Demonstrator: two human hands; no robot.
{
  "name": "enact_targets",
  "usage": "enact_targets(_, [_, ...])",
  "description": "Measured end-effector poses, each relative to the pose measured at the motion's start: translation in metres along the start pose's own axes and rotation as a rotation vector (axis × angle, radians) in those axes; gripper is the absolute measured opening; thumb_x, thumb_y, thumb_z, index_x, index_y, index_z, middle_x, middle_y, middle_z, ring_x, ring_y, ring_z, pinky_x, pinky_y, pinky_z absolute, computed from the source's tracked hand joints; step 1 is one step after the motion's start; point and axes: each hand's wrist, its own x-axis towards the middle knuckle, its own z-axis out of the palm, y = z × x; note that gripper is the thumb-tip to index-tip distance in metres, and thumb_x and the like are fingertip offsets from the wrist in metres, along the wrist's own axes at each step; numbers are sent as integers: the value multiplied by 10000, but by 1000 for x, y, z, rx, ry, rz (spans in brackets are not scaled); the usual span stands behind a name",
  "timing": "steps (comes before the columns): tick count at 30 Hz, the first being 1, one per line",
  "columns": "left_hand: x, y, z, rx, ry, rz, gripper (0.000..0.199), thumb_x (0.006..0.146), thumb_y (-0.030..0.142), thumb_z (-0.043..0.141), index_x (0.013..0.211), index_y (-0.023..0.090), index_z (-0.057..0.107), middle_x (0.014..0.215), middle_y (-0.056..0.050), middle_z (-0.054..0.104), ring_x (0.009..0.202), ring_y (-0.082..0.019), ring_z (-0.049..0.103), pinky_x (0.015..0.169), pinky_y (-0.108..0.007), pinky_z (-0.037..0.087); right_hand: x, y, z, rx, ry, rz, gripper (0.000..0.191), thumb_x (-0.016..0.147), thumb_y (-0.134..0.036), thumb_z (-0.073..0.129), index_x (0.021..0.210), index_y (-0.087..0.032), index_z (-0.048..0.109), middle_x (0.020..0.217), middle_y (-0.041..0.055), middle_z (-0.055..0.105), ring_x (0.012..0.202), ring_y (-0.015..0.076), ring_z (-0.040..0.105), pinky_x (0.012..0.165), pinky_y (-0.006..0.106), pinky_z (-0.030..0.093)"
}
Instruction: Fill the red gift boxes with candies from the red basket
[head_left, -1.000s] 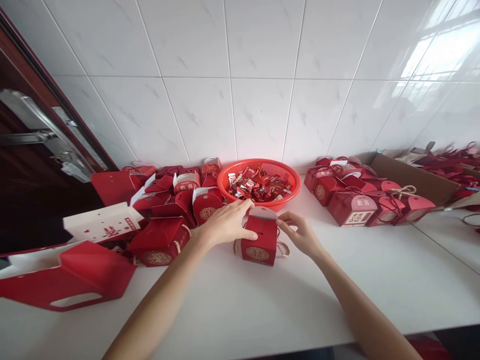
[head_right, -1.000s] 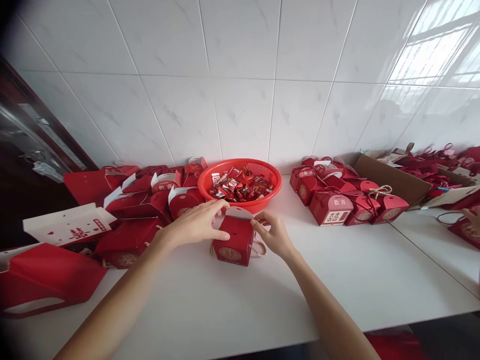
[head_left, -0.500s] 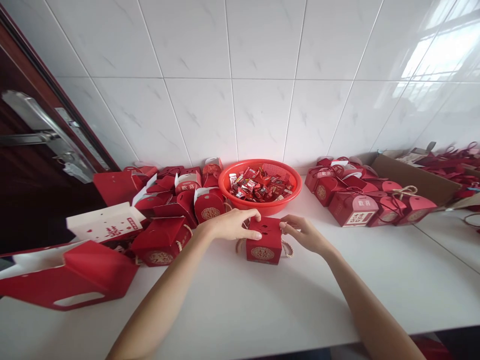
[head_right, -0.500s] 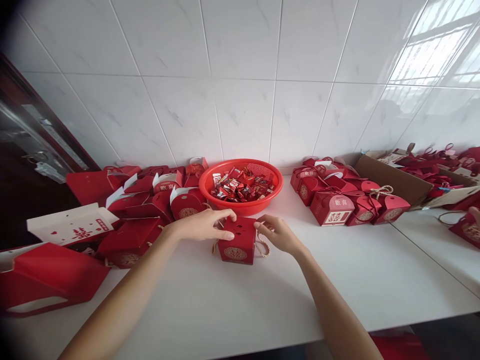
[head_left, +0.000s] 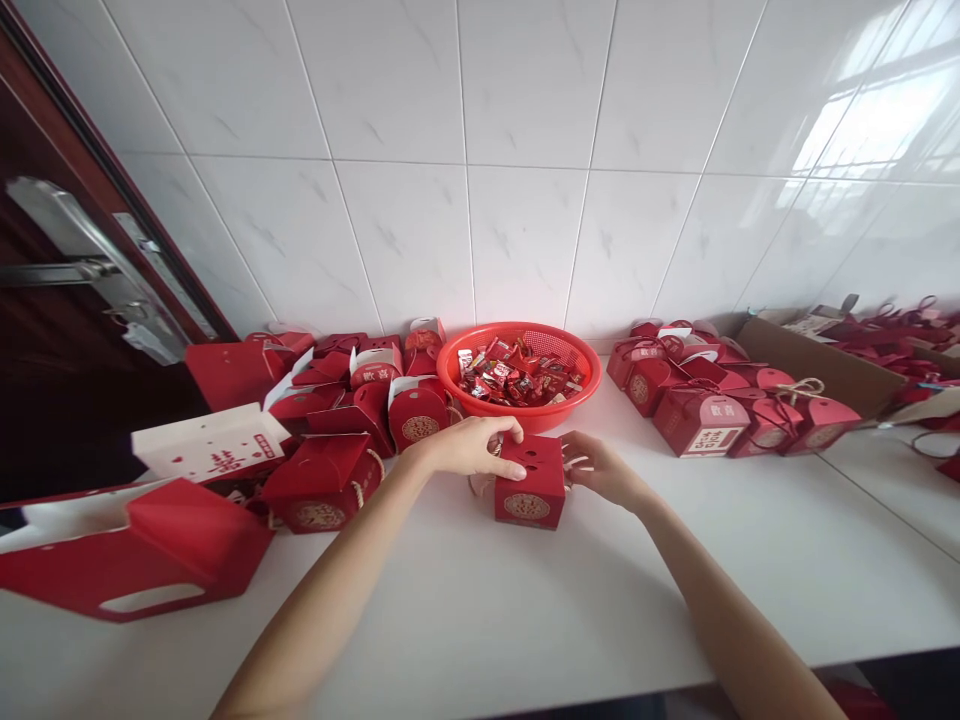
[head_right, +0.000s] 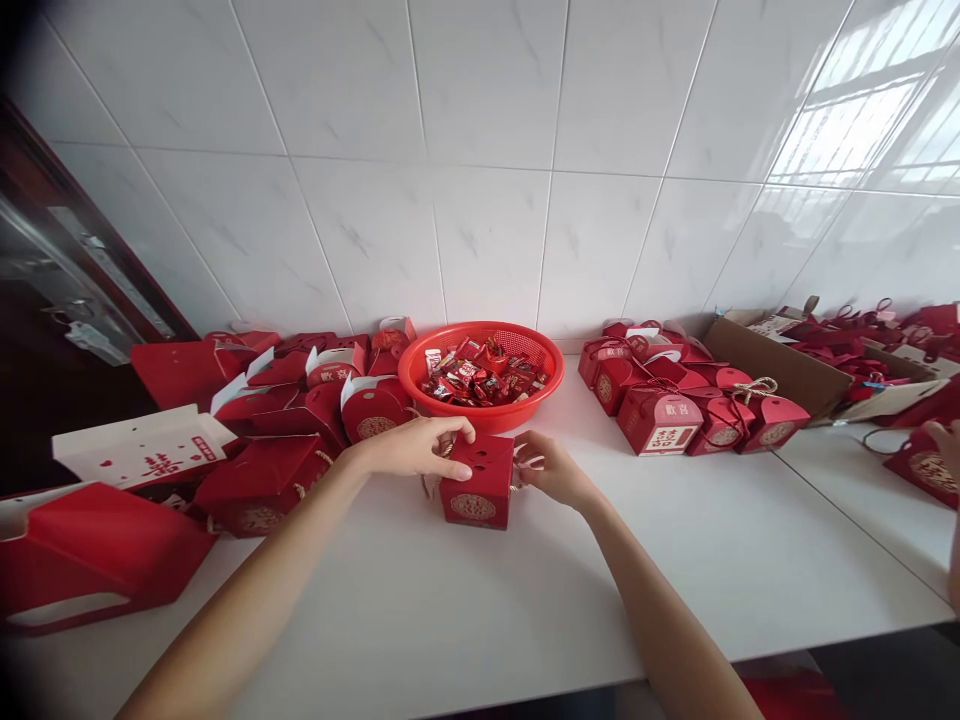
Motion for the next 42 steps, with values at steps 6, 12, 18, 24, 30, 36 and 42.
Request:
enact_targets(6, [-4, 4, 1, 9, 28, 5, 441, 725, 497, 724, 1060, 241, 592, 816, 29, 543, 762, -167, 532, 647, -251, 384, 2, 0, 9, -122, 178, -1, 36, 632, -207, 639, 629, -206, 603, 722, 24, 661, 727, 197, 581, 794, 387, 485])
enact_targets(12, [-10, 10, 5, -35, 115, -39, 424, 705, 474, 742, 1028, 216, 643, 765, 22, 587, 699, -170, 580, 605, -255, 396, -3, -19, -13, 134, 167, 29, 176, 732, -378, 559, 672, -214, 537, 596, 13, 620, 615, 184, 595, 700, 367, 502])
enact_targets(18, [-20, 19, -1, -438, 90, 0, 501, 773, 504, 716, 1126, 166, 607, 659, 21, 598, 529, -147, 569, 523, -275, 428, -14, -61, -27, 607, 161, -28, 274, 738, -368, 720, 942, -223, 610, 705, -1, 662, 675, 160, 623, 716, 321, 493])
enact_targets(24, [-44, 40, -14, -933, 67, 277, 503, 839, 396, 726, 1265, 185, 563, 1102, -99, 689, 1029, -248, 676, 939, -419, 506, -16, -111, -22, 421, 188, -128, 270, 772, -359, 725, 983, -220, 627, 788, 15, 698, 755, 172, 643, 791, 344, 495])
enact_targets(30, [-57, 48, -8, -968, 18, 381, 652, 914, 426, 648, 1481, 220, 403, 1442, -158, 538, 1314, -328, 526, 1127, -505, 351, -14, -137, 0, 114, 158, -156, 374, 756, -408, 748, 1052, -224, 612, 733, -5, 661, 700, 186, 643, 659, 327, 505])
enact_targets(36, [-62, 55, -6, -793, 79, 331, 736, 909, 459, 646, 1538, 255, 321, 1561, -121, 403, 1470, -312, 306, 1184, -467, 280, -10, -139, 15, 4, 216, -156, 352, 711, -321, 705, 1024, -216, 585, 631, -51, 581, 597, 145, 559, 566, 274, 441])
enact_targets(42, [-58, 57, -4, -698, 98, 278, 712, 917, 398, 621, 1543, 280, 304, 1549, -93, 428, 1439, -300, 372, 1162, -498, 327, -9, -136, 23, -60, 291, -145, 254, 706, -241, 621, 958, -221, 604, 669, -27, 616, 588, 139, 553, 543, 258, 421])
